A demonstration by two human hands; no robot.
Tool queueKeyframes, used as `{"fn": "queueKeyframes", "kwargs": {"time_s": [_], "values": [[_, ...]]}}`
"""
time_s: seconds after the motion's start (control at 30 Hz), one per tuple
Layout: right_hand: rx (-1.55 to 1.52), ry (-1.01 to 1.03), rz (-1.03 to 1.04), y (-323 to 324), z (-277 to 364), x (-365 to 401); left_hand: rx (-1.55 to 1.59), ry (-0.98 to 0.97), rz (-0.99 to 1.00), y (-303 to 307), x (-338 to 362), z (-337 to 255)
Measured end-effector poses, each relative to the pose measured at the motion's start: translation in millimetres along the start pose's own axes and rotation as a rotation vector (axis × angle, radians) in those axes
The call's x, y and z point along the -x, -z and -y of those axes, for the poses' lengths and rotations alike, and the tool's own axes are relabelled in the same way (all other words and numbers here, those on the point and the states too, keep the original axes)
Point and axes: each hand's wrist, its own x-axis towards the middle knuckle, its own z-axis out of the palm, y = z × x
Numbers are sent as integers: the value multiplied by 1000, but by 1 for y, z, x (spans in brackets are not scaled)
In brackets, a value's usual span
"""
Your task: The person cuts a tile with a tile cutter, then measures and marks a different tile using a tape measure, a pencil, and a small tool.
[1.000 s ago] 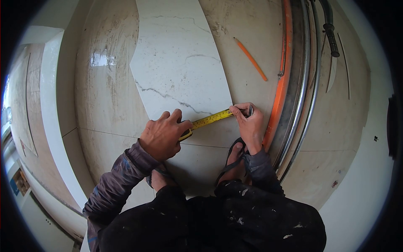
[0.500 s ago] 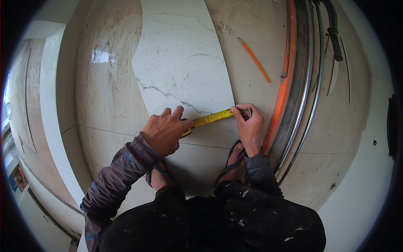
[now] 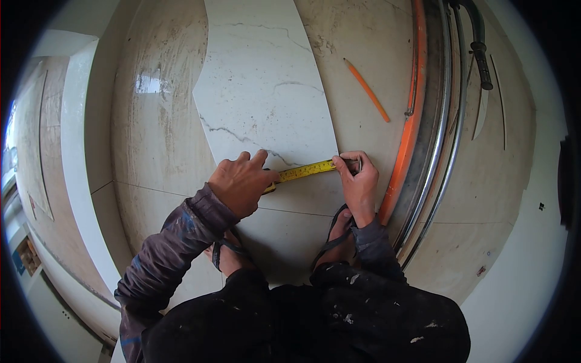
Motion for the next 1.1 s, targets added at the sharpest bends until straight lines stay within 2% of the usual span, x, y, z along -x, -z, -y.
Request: {"fn": "queueKeyframes", "kwargs": {"time_s": [0.2,0.7,0.8,1.1], "values": [[-63,-17,-2,-1,3,1,12,-18,-69,-6,3,0],[-45,-9,15,-2,-7,1,-26,-1,19,-3,6,3],[-33,95,-19,-6,-14,1,-16,0,-14,-1,21,10],[-84,-3,12,-5,-12,2,-87,101,51,-10,76,50]]}}
